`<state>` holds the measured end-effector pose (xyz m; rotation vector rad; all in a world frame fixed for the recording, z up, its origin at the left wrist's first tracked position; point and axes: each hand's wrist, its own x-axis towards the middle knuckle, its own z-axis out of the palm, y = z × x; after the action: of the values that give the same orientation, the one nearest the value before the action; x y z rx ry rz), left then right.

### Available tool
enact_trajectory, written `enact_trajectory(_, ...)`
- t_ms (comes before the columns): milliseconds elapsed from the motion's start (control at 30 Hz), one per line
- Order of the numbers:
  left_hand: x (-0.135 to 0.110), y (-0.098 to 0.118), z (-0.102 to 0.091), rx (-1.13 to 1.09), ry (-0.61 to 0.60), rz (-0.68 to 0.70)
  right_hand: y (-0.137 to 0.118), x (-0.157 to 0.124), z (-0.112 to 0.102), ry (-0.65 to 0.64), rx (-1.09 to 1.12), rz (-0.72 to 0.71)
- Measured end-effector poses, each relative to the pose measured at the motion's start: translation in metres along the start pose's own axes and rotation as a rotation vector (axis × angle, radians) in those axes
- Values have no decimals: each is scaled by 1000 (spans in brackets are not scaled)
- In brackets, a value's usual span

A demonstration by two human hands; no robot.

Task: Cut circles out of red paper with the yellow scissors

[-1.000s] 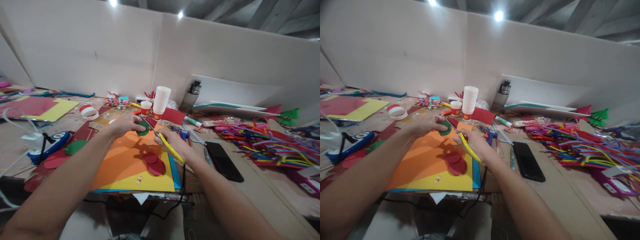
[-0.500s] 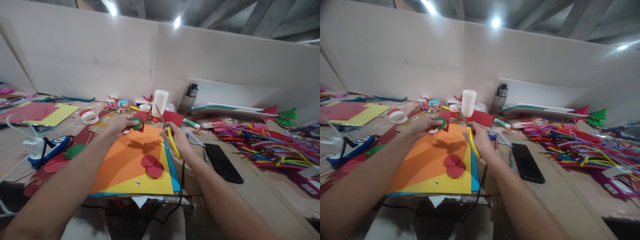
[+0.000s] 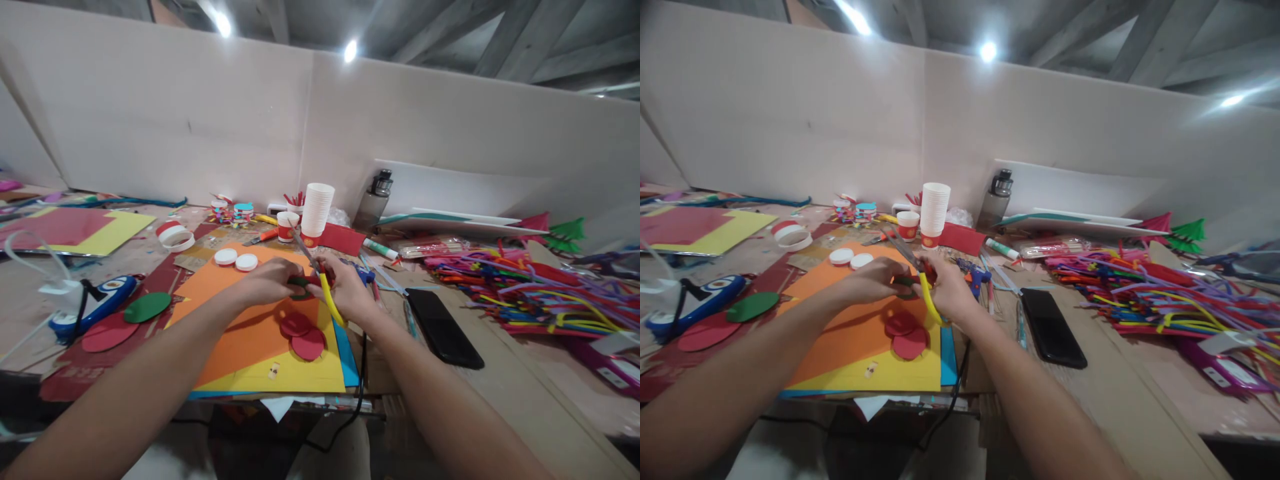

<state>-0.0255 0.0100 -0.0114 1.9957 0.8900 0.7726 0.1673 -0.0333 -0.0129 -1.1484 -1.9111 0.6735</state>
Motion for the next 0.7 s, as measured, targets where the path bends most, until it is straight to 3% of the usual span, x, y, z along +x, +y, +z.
enact_trajectory(167,3,-2,3,141,-30,16,-2,0,1,-12,-42,15)
enact_trajectory(333,4,-4,3,129,-33,5,-1,-1,4,-8,-60,4)
enact_trajectory(433,4,-5,7,8,2,-45,1,0,5,31,-15,0)
enact_trajectory(567,5,-3,17,-317,114,-157,2,4,6,160,248,41)
enact_trajectory(700,6,-1,26,-519,130,-189,3,7,5,255,401,83)
